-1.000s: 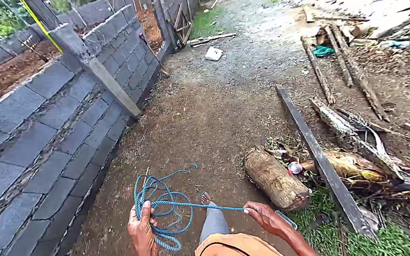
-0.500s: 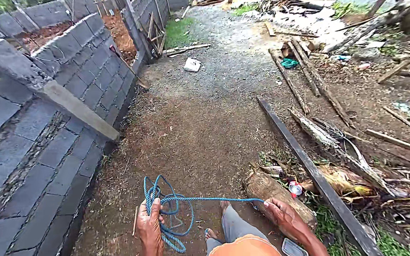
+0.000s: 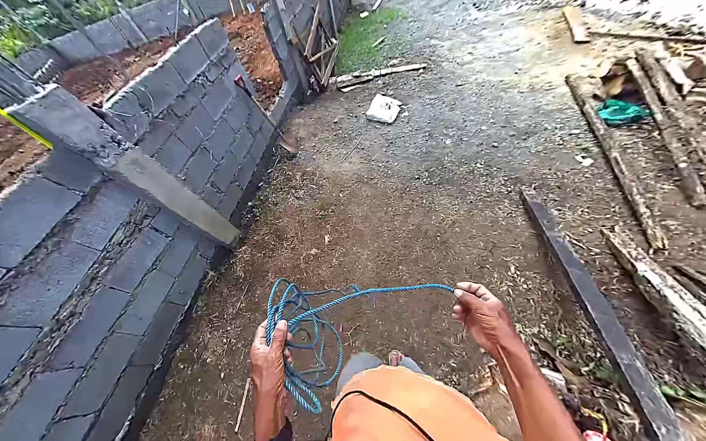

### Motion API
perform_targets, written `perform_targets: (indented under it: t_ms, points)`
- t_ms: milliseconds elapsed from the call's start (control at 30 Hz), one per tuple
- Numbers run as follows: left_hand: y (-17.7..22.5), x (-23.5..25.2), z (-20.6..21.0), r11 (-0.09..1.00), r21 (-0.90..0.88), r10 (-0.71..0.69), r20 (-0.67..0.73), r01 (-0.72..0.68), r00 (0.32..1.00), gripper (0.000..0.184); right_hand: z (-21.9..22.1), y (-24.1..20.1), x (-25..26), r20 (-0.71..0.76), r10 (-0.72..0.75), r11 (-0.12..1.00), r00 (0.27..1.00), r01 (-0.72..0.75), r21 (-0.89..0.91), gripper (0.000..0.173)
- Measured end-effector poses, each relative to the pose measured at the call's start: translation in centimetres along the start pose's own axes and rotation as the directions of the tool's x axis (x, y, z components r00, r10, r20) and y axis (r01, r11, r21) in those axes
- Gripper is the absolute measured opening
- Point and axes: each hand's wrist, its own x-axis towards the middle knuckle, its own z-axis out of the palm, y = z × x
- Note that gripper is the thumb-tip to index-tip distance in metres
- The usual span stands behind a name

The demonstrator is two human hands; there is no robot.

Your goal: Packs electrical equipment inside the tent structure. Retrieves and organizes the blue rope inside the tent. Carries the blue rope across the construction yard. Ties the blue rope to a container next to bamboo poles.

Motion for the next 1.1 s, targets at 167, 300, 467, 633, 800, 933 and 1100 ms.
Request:
perform_targets:
  t_ms: [167, 300, 467, 633, 800, 933, 1100]
  points:
    - [-0.1, 7.4, 6.0, 0.996, 0.070, -0.051, -0.081, 0.056, 0.995, 0.033, 6.3, -5.9, 10.2, 0.234, -0.013, 0.997, 0.972, -0.006, 0.081, 0.012]
    - [-1.2, 15.7, 11.8, 0.981, 0.138, -0.128, -0.060, 0.135, 0.990, 0.036, 10.3, -8.0, 17.9, 0.338, -0.056, 0.977, 0.939, -0.019, 0.213, 0.017]
    - [-1.3, 29.5, 19.6, 0.978, 0.133, -0.157, -0.049, 0.162, 0.986, 0.036, 15.4, -11.2, 29.8, 0.318, -0.085, 0.972, 0.944, 0.008, 0.236, 0.024]
    - [2.5, 42.0, 28.0, 0.975, 0.160, -0.151, -0.015, 0.152, 0.988, 0.037, 19.2, -16.6, 39.5, 0.291, -0.129, 0.961, 0.948, 0.047, 0.272, 0.038]
    - [7.4, 52.0, 35.5, 0.969, 0.212, -0.150, 0.098, 0.126, 0.984, 0.038, 20.6, -21.5, 46.5, 0.250, -0.230, 0.941, 0.941, 0.149, 0.305, 0.064]
    - [9.4, 59.1, 40.7, 0.972, 0.194, -0.157, 0.110, 0.134, 0.981, 0.037, 22.8, -23.2, 53.8, 0.134, -0.213, 0.926, 0.968, 0.156, 0.344, 0.041]
    - [9.0, 67.7, 47.5, 0.981, 0.144, -0.135, 0.032, 0.129, 0.990, 0.037, 26.1, -25.1, 67.1, 0.198, -0.204, 0.915, 0.959, 0.115, 0.387, 0.044]
